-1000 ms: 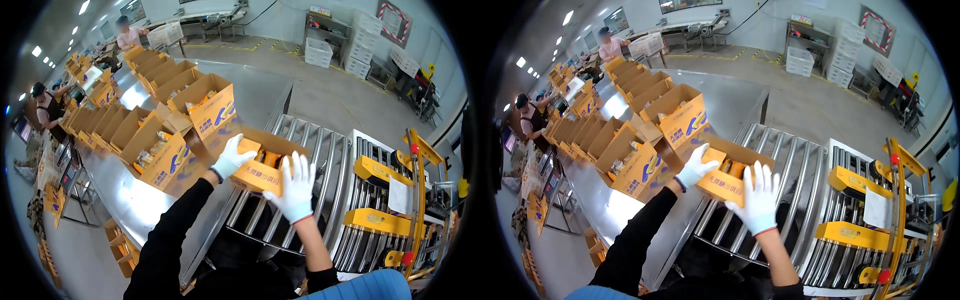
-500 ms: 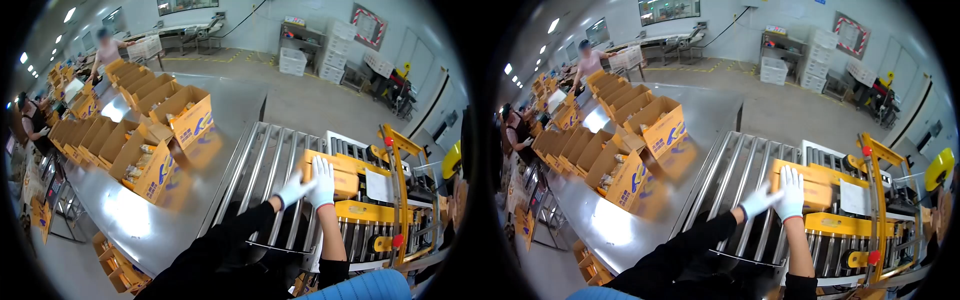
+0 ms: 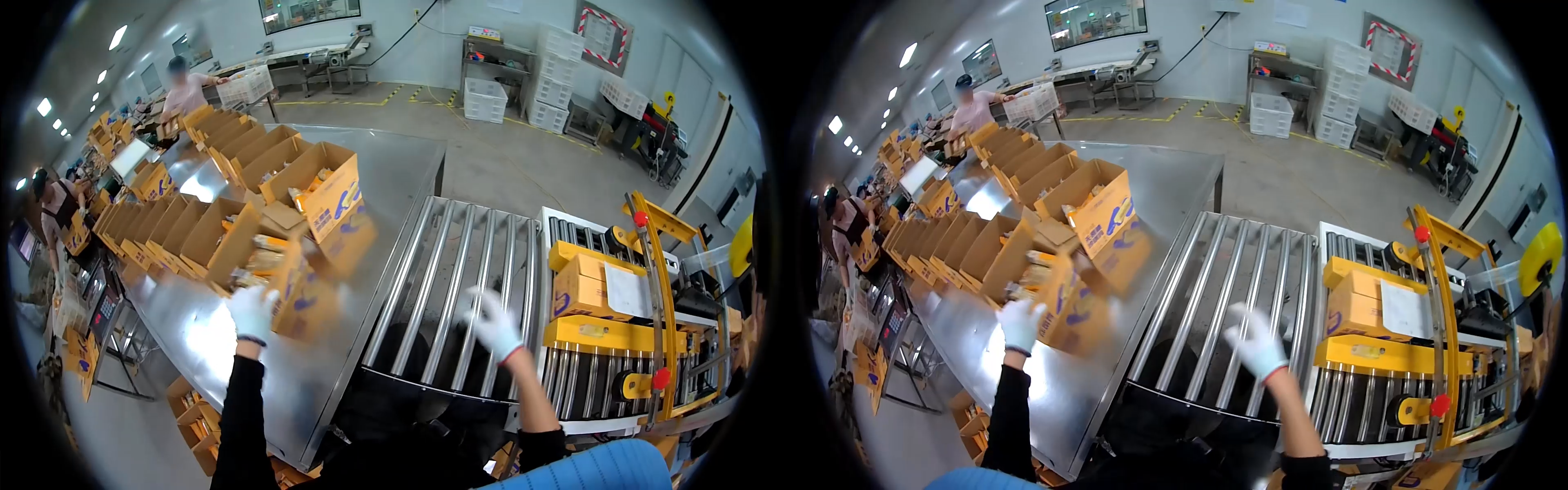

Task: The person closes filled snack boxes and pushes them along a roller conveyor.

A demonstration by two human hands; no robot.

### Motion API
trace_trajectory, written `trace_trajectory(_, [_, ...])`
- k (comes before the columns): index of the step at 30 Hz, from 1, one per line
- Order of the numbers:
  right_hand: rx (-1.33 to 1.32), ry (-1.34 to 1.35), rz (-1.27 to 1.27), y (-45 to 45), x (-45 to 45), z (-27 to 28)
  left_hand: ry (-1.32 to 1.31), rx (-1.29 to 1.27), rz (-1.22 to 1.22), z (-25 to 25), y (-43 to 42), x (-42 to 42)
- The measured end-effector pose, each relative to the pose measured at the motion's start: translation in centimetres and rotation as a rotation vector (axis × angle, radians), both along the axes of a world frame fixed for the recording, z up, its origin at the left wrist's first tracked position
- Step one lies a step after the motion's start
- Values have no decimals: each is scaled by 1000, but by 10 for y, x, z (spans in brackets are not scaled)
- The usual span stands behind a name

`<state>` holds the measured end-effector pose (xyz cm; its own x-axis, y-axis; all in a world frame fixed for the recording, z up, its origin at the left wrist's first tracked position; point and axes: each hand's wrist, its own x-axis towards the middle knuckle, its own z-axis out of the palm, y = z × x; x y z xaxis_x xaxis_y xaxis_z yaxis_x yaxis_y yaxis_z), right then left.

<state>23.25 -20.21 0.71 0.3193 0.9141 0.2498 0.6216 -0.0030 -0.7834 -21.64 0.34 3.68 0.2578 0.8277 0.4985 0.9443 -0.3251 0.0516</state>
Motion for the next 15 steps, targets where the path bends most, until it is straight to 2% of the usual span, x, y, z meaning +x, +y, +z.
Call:
trace_trajectory(1, [-97,213,190,9,-24,-27,49,-101,-33,-3,-16,5])
trace_trajectory(2, [-251,89,265,12,-53,-30,-29,-73,-247,5,-41,11])
trace_trajectory(3, [-330,153,335,20,-75,-37,-81,-198,-388,22,-61,22])
trace_trajectory(4, [-256,347,261,25,-97,-57,-134,-135,-561,10,-69,20])
trace_trajectory(5, [-75,294,230,28,-107,-52,7,-174,-647,36,-84,30])
trace_trajectory(6, [108,232,203,32,-111,-38,-102,-269,-639,49,-97,42])
trace_trajectory(7, [305,36,111,29,-115,12,-221,-324,-692,47,-92,51])
trace_trajectory(8, [231,-408,235,24,-105,33,-340,-383,-746,46,-86,59])
trace_trajectory(10, [243,-373,559,20,-91,21,-486,-510,-887,56,-61,85])
trace_trajectory(11, [157,-214,566,19,-82,17,-492,-626,-939,65,-47,98])
trace_trajectory(12, [27,-27,621,24,-68,30,-582,-893,-980,57,-26,111])
trace_trajectory(14, [-235,276,454,34,-56,69,-691,-1148,-790,47,-5,147])
trace_trajectory(15, [3,-141,466,57,-47,47,-690,-1048,-789,34,4,163])
